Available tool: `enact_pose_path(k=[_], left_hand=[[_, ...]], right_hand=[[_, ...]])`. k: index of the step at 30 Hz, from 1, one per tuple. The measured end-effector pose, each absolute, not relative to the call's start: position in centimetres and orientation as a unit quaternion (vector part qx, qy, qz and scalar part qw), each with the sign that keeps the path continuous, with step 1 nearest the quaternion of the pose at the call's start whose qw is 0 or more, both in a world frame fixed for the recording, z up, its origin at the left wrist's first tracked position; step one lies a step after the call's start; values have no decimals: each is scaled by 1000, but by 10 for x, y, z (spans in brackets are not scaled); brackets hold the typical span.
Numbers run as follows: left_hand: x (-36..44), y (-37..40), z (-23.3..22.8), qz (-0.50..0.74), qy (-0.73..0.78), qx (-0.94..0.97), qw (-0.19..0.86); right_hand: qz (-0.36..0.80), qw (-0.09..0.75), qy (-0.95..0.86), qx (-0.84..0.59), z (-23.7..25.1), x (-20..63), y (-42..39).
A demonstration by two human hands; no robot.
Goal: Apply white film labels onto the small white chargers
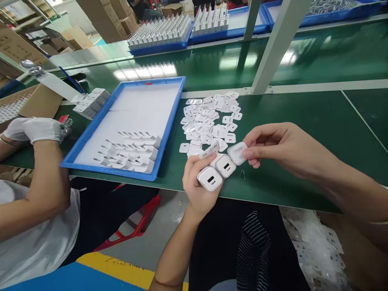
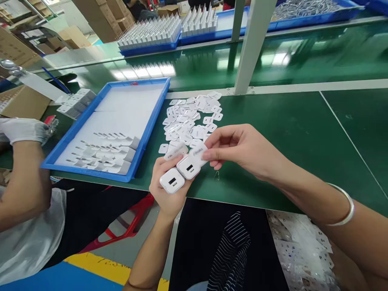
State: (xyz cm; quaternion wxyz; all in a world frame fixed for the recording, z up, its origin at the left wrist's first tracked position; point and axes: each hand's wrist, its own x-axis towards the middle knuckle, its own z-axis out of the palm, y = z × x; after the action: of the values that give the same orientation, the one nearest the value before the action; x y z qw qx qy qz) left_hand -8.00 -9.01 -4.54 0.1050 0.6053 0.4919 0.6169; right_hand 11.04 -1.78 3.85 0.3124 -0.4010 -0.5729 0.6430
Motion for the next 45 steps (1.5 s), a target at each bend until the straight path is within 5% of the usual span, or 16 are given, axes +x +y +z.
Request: enact_pose_path(k=[11,45], left_hand=[[-79,-88,-45,620,472,621,85],[-80,-88,-47,601,468,645,61]], right_hand=[[711,238,-542,-380,32,101,-25],[606,329,-568,-449,32,95,-39]])
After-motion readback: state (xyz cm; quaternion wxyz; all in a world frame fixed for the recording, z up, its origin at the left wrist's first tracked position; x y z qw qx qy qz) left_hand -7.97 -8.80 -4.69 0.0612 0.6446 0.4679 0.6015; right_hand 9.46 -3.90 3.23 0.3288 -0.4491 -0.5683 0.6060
